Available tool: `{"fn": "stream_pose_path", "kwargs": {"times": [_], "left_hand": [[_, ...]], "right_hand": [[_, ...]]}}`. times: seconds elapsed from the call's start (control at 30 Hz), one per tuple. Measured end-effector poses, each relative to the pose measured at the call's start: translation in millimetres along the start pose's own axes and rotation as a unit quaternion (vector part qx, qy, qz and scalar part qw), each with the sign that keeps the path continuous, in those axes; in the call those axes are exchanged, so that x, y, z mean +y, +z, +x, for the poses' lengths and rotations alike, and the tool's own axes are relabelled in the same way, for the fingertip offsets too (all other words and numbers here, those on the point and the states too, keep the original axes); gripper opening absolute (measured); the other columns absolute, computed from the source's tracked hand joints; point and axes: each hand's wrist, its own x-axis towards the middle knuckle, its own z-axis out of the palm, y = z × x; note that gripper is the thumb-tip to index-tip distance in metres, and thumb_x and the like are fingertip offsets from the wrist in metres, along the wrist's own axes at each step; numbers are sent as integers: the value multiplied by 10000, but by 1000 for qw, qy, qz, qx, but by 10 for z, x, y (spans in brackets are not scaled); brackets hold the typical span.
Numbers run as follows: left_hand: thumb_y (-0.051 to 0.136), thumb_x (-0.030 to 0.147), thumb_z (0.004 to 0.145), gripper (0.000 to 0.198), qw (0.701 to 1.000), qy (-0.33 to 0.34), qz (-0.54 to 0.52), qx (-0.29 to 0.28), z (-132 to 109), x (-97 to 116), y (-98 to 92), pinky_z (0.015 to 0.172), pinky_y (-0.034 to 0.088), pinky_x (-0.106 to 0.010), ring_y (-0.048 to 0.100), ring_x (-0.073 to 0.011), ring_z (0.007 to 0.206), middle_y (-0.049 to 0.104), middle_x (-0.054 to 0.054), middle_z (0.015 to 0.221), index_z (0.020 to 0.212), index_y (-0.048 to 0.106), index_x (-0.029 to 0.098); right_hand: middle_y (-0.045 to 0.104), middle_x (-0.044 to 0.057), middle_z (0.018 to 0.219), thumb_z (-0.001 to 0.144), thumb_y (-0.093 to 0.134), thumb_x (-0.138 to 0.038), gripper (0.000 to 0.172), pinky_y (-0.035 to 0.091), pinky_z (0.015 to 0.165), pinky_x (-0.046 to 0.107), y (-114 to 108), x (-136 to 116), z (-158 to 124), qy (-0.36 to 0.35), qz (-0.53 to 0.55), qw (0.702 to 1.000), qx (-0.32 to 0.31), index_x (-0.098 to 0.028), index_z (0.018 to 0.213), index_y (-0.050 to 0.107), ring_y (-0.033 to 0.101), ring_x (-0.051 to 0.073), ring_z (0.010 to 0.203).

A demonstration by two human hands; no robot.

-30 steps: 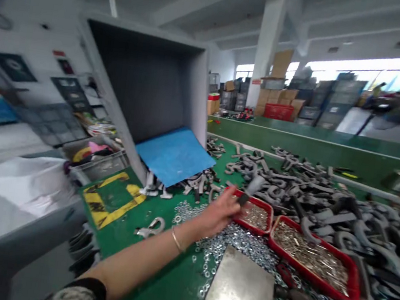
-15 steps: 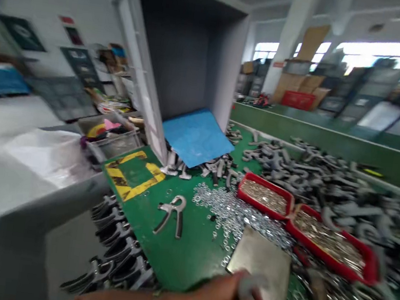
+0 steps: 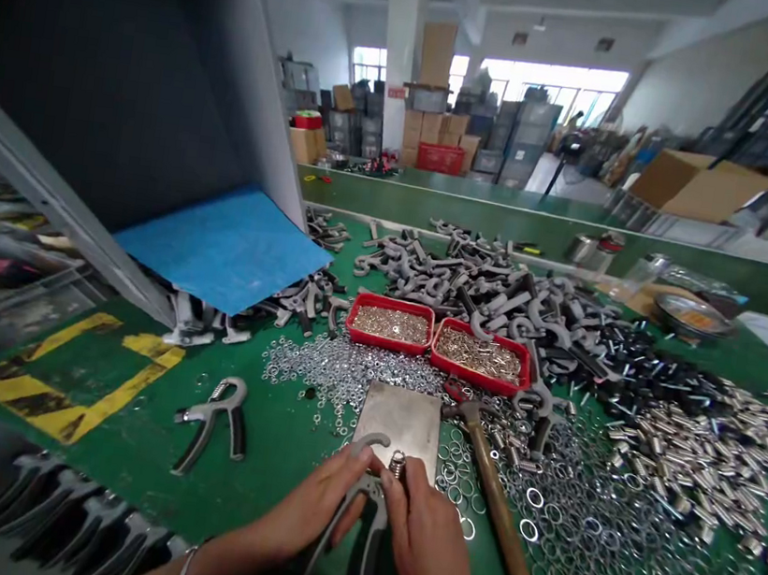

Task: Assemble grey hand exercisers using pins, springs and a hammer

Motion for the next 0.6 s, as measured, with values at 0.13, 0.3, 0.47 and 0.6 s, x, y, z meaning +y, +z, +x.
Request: {"fn": "stream_pose_path", "kwargs": {"times": [0.13, 0.3, 0.47, 0.6], "left_hand": [[302, 590, 975, 471, 998, 8, 60, 8, 48, 2, 89, 511, 392, -252, 459, -126, 474, 555, 23, 637, 1092, 549, 207], [321, 514, 983, 418, 983, 66, 169, 17, 10, -40, 58, 674, 484, -295, 600, -189, 732, 639, -51, 856, 1187, 520, 208], [451, 452, 925, 407, 954, 100, 274, -64, -54, -14, -147, 810, 489, -340, 627, -247, 920, 664, -84, 954, 1227, 521, 189], [614, 496, 807, 506, 931, 105, 315, -152, -67, 12, -229, 800, 493, -350, 652, -275, 904, 676, -90, 1001, 1212, 545, 200]], "right_hand": [[688, 25, 702, 1011, 335, -447, 283, 438, 560, 272, -21, 7, -6, -3, 33, 998, 44, -245, 927, 513, 677, 220, 617], [691, 27, 752, 1007, 344, -465, 302, 457, 617, 276, -45, 26, -55, 9, 78, 997, 13, -237, 952, 533, 664, 212, 674], [709, 28, 844, 990, 391, -456, 290, 484, 700, 273, -113, 1, -136, 5, 123, 990, -76, -240, 1018, 582, 669, 198, 765], [734, 39, 986, 950, 452, -459, 289, 515, 799, 273, -120, -24, -216, 23, 170, 980, -97, -274, 1069, 640, 685, 203, 905]]}}
